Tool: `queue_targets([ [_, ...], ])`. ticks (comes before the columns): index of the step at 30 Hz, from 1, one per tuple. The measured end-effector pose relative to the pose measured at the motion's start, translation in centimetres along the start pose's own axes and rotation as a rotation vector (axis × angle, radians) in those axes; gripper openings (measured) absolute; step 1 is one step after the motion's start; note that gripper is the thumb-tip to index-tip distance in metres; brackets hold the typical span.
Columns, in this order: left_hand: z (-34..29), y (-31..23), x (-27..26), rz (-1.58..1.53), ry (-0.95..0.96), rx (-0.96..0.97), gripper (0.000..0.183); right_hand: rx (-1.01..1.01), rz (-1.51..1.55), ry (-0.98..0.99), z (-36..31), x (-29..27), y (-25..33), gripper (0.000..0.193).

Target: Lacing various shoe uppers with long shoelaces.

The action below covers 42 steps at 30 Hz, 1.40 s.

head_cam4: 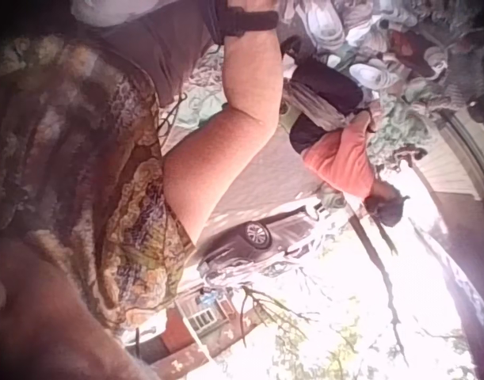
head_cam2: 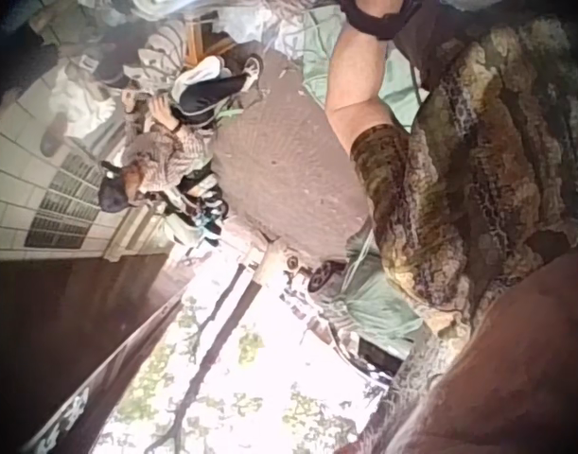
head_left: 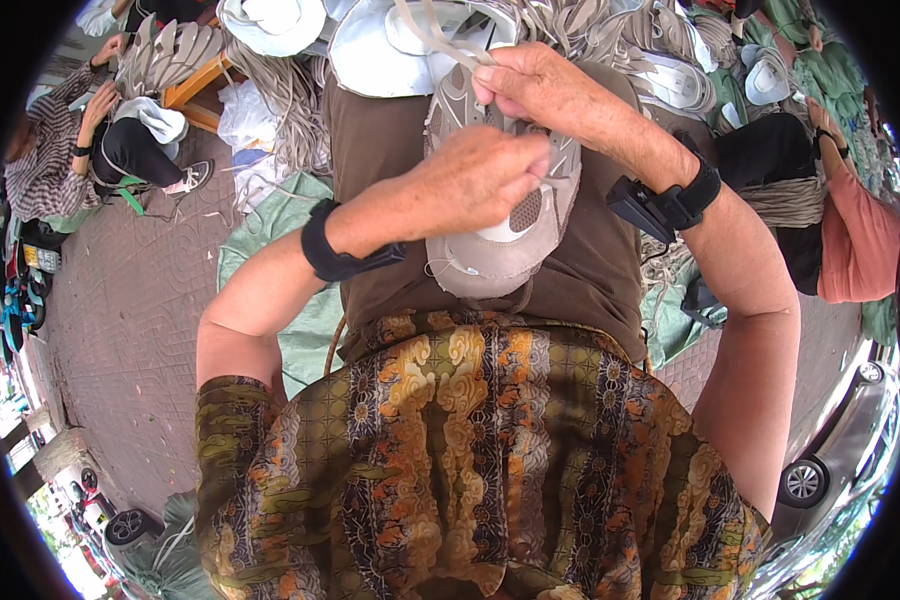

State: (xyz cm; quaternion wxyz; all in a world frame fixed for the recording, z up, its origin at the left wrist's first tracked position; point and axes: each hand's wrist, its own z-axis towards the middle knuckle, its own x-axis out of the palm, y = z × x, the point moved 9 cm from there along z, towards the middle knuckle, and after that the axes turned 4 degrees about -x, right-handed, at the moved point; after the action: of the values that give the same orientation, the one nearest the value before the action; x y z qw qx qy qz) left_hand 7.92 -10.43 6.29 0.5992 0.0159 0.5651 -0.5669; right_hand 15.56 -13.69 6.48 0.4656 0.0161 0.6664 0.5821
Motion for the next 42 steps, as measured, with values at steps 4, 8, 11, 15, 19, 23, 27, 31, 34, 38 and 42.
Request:
queue_targets([
  [4,-0.7,-1.5,1.3,0.221,0.023,0.009,0.009,0.021,-0.016,-0.013,-0.4,0.2,-0.2,0.031],
  [8,-1.6,-3.3,1.4,0.244,-0.004,0.07,0.012,-0.054,0.191,-0.072,-1.3,0.0,1.6,0.032],
  [11,-2.2,-4.6,2.2,0.314,0.024,0.153,0.02,-0.054,0.164,-0.084,-1.5,0.0,3.0,0.033],
  [15,-3.0,-6.2,3.4,0.313,-0.03,0.292,0.019,-0.006,0.145,-0.068,-1.4,0.0,4.6,0.034],
  [19,-3.3,-4.6,4.3,0.133,-0.012,0.275,0.015,-0.119,0.093,-0.023,-1.0,0.4,8.0,0.035],
  [23,-3.3,-3.4,5.8,0.096,0.101,0.25,0.015,-0.121,-0.04,0.033,0.5,0.6,10.3,0.034],
  [27,-3.4,-3.1,7.2,0.137,0.194,0.229,0.019,-0.371,-0.361,0.008,1.5,0.3,14.4,0.016],
  [31,-3.4,-2.9,8.1,0.14,0.206,0.218,0.02,-0.57,-0.493,0.127,1.7,0.2,17.5,0.014],
  [34,-3.2,-3.1,7.4,0.114,0.073,0.268,0.011,-0.704,-0.917,0.28,1.6,1.3,18.0,0.01],
  [38,-2.9,-2.9,7.3,0.043,0.032,0.255,0.009,-0.813,-1.04,0.247,2.5,1.0,18.4,0.011],
  [42,-2.9,-2.3,7.4,0.016,0.078,0.189,0.012,-0.864,-1.085,0.2,3.2,0.3,18.2,0.011],
])
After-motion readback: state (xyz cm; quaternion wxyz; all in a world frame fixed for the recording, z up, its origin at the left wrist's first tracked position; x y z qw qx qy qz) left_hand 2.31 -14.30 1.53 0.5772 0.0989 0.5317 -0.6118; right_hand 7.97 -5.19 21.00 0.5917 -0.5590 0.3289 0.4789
